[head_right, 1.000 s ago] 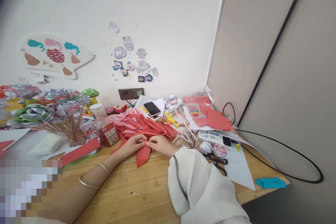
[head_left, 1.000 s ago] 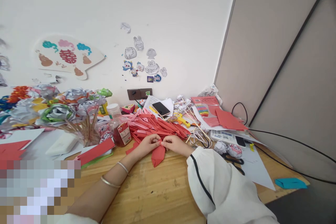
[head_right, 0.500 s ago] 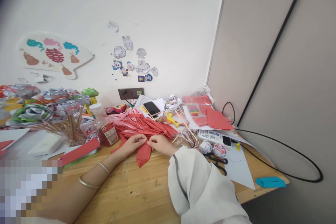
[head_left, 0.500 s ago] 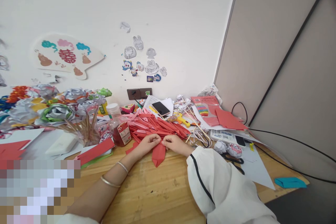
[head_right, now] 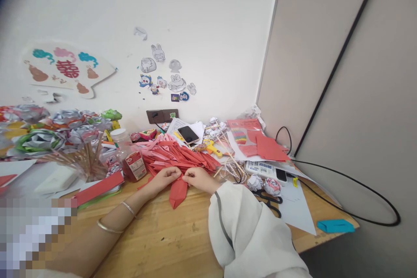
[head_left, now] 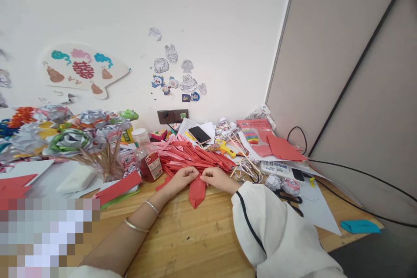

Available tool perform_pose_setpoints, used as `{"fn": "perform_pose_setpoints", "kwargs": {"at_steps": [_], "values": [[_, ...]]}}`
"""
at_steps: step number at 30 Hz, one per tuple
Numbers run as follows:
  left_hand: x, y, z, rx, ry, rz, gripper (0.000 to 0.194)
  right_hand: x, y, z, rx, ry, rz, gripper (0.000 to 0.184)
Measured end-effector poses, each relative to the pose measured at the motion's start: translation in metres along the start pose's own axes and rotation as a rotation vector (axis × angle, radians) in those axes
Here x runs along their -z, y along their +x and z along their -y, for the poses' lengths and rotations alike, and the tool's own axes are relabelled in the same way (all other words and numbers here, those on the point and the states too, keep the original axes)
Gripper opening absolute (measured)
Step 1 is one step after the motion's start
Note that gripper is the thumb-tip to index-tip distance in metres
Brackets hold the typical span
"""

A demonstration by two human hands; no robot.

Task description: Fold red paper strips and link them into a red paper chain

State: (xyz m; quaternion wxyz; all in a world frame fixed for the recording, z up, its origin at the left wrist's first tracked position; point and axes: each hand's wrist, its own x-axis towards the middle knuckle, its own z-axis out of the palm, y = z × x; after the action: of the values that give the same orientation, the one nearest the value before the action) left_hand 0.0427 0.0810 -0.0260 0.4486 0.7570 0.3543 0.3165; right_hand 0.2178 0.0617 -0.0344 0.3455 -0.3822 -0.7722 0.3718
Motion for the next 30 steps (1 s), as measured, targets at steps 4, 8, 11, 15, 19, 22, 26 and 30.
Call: {"fn": "perform_pose_setpoints", "kwargs": {"at_steps": [4, 8, 11, 15, 19, 22, 26, 30], "values": [[0.0004, 0.0001, 0.0006, 0.018, 0.012, -0.032, 0.028, 0.0000, 0.0008, -0.0010, 0.011, -0.022, -0.006, 0.022], [0.0018, -0.0005, 0.0006, 0.018, -0.024, -0.021, 0.025, -0.0007, 0.0014, -0.0014, 0.024, -0.030, -0.025, 0.023], [0.0019, -0.0009, -0.0003, 0.009, -0.047, 0.007, 0.023, -0.0008, 0.0012, -0.0004, 0.040, -0.026, -0.043, 0.023], [-0.0002, -0.0008, -0.0013, 0.032, -0.021, 0.005, 0.025, -0.0003, 0.0014, 0.0005, 0.072, -0.041, -0.056, 0.025], [-0.0019, 0.0001, -0.0004, 0.034, 0.011, -0.027, 0.025, -0.0013, 0.0008, 0.0008, 0.065, -0.073, -0.061, 0.025], [-0.0021, 0.0008, 0.0008, 0.026, 0.008, -0.051, 0.024, -0.0026, -0.0010, 0.0022, 0.067, -0.143, -0.092, 0.020], [-0.0022, 0.0010, 0.0004, 0.025, 0.019, -0.078, 0.024, -0.0026, -0.0029, 0.0051, 0.082, -0.204, -0.106, 0.018], [-0.0026, 0.0005, -0.0017, 0.029, 0.017, -0.081, 0.024, -0.0013, -0.0032, 0.0070, 0.082, -0.242, -0.106, 0.020]]}}
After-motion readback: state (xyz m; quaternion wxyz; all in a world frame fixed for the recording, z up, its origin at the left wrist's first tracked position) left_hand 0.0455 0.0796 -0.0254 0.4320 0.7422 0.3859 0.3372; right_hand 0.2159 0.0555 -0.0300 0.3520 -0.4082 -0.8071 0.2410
